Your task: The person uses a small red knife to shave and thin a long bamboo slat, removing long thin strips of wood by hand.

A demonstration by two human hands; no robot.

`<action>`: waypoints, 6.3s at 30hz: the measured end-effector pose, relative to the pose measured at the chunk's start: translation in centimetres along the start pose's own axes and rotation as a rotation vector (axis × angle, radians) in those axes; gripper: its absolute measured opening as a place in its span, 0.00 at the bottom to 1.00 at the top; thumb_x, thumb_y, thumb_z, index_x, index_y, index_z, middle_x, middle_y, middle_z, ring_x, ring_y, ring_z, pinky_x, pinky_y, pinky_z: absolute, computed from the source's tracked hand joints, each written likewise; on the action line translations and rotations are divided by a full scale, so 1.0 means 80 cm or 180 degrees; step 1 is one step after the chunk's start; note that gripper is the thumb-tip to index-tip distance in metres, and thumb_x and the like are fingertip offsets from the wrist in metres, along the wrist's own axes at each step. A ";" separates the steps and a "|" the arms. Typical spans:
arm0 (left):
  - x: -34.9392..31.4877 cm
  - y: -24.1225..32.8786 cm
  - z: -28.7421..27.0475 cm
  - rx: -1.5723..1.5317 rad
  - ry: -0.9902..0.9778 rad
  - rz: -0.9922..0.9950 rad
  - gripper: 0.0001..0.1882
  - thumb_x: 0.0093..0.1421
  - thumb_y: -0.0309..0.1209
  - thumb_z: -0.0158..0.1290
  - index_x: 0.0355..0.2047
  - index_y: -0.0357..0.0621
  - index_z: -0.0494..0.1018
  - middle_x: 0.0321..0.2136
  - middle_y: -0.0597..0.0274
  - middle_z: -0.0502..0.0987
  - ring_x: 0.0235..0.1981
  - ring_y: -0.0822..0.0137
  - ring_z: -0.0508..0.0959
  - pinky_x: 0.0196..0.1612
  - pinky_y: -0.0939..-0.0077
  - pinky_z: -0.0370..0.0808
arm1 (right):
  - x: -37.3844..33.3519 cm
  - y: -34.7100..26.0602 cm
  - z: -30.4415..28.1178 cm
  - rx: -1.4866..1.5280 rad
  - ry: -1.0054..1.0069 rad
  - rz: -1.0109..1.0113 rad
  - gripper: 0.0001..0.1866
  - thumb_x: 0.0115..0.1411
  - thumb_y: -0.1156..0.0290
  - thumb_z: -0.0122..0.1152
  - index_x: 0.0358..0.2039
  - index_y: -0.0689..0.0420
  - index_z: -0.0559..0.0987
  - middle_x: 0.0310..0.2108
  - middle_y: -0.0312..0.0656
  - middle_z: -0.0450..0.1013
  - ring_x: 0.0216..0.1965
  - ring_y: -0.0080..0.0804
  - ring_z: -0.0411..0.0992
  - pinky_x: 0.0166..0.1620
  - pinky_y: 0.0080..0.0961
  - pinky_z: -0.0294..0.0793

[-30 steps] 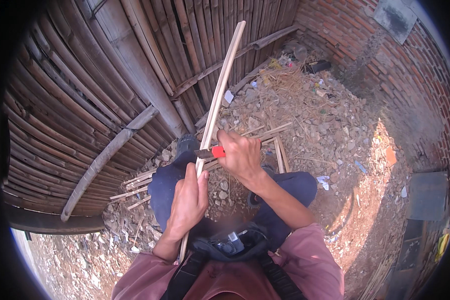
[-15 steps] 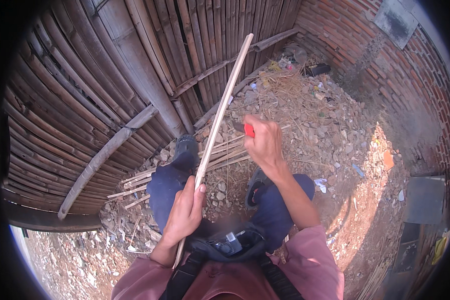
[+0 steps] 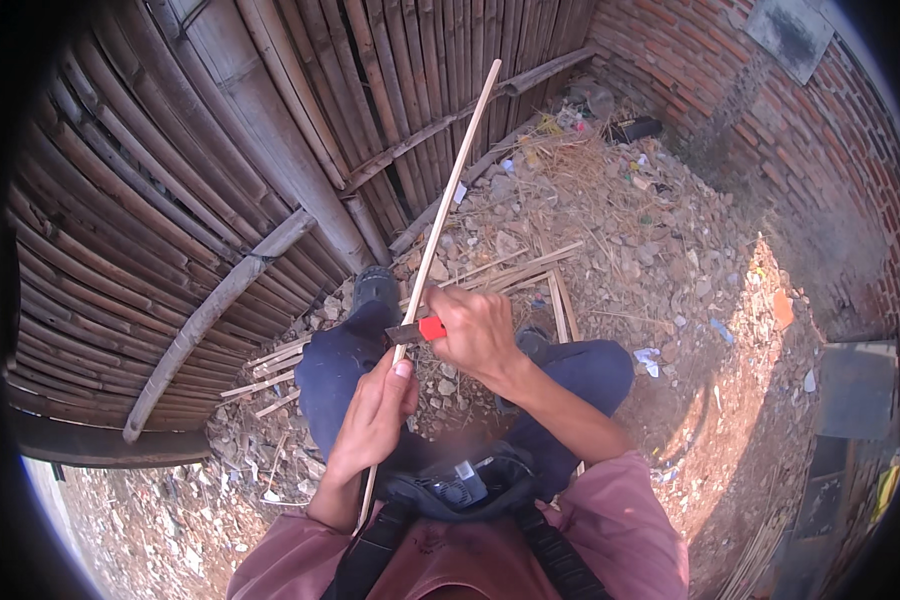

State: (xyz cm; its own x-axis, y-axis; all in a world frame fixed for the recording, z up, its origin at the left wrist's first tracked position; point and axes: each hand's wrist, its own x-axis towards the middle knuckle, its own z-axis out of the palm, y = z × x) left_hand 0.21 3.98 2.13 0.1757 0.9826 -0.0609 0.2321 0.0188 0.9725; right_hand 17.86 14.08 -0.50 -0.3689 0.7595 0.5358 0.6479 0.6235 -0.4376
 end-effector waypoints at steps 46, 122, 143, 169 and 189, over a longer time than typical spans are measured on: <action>-0.059 -0.019 -0.010 0.0724 0.0262 -0.0147 0.11 0.78 0.33 0.47 0.40 0.36 0.66 0.20 0.51 0.74 0.21 0.50 0.77 0.26 0.57 0.69 | 0.195 0.270 -0.094 -0.1811 0.0620 0.1375 0.14 0.58 0.70 0.57 0.36 0.63 0.86 0.34 0.64 0.81 0.40 0.66 0.82 0.45 0.58 0.80; -0.029 -0.011 0.017 0.1077 0.0421 0.0213 0.11 0.75 0.29 0.51 0.42 0.34 0.61 0.17 0.37 0.72 0.22 0.31 0.76 0.23 0.46 0.66 | 0.061 0.053 -0.011 -0.0664 0.0722 0.0482 0.07 0.48 0.79 0.58 0.29 0.59 0.79 0.20 0.53 0.75 0.23 0.60 0.76 0.29 0.53 0.71; -0.073 -0.021 0.009 0.0807 -0.0057 0.0165 0.11 0.74 0.29 0.51 0.42 0.34 0.63 0.18 0.37 0.72 0.24 0.30 0.76 0.25 0.47 0.69 | 0.218 0.254 -0.060 -0.0998 0.0585 0.1578 0.15 0.59 0.68 0.56 0.38 0.61 0.87 0.33 0.65 0.81 0.40 0.68 0.81 0.45 0.58 0.78; 0.051 -0.008 -0.013 -0.2054 -0.1189 -0.0427 0.31 0.81 0.51 0.33 0.50 0.34 0.75 0.22 0.74 0.60 0.15 0.83 0.56 0.18 0.85 0.54 | 0.086 0.071 -0.066 0.4374 -0.0732 0.1392 0.19 0.78 0.58 0.53 0.57 0.60 0.76 0.30 0.30 0.69 0.19 0.08 0.54 0.22 0.12 0.49; 0.044 -0.008 -0.018 -0.2335 -0.1056 -0.0736 0.31 0.80 0.50 0.35 0.48 0.30 0.72 0.19 0.67 0.65 0.12 0.78 0.62 0.14 0.81 0.59 | 0.080 0.064 -0.054 0.4262 -0.0298 0.1463 0.12 0.70 0.70 0.65 0.51 0.60 0.80 0.27 0.25 0.72 0.17 0.07 0.52 0.21 0.15 0.47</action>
State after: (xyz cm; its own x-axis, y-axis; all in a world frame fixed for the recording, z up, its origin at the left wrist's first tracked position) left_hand -0.73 7.69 1.59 0.4993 0.8358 -0.2283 -0.3643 0.4416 0.8199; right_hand 21.72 21.37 3.83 -0.3778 0.9160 0.1347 -0.3715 -0.0166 -0.9283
